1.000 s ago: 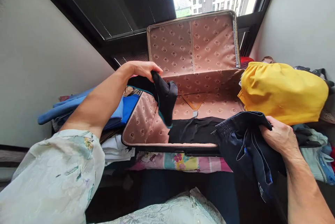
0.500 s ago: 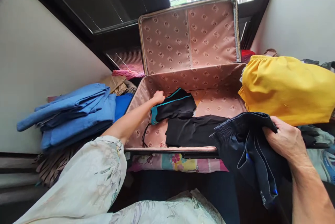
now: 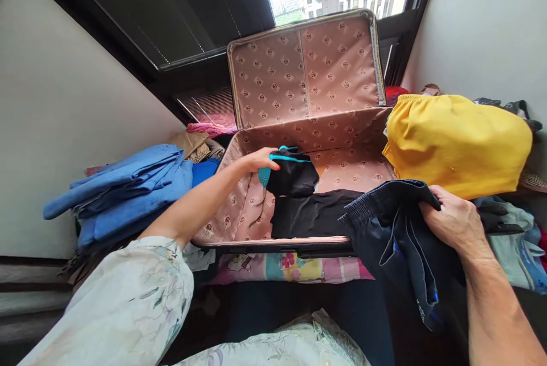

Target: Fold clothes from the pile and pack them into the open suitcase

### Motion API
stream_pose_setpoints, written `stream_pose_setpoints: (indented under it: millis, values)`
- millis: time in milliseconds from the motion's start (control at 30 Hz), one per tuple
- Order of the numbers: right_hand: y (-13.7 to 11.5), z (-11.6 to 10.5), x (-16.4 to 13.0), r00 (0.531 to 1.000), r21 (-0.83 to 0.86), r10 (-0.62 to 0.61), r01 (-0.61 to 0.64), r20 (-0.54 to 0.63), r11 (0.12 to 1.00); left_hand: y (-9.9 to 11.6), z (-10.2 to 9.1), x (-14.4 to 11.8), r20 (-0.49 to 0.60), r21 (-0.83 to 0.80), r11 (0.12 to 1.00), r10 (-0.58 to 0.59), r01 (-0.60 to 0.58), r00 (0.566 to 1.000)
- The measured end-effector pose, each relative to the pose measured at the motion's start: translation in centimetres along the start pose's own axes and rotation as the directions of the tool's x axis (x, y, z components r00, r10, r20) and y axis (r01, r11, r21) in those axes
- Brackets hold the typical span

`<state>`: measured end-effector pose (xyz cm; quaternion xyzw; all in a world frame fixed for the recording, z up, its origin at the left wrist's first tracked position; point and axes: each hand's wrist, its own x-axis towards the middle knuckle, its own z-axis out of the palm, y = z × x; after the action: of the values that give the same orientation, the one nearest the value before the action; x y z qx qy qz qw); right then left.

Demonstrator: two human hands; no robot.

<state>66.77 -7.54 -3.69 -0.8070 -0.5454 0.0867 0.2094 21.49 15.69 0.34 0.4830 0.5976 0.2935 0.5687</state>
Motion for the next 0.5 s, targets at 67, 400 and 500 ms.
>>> stream_pose_setpoints:
  millis: [67,400,500]
  values:
    - [0.0,-0.1,0.0,1.0,-0.007,-0.004,0.005,0.01,1.0,3.7,1.1,-0.7,0.205,0.097,0.989,0.094,-0.115,0.974]
    - [0.1,0.2,-0.1,1.0,0.014,0.007,-0.007,0.006,1.0,11.7,1.8,0.9,0.243,0.112,0.942,0.282,-0.315,0.928]
    - [0.1,0.2,-0.1,0.999,0.012,0.027,-0.027,0.018,1.0,6.9,-1.7,3.5,-0.004,0.146,0.971,0.193,-0.19,0.981]
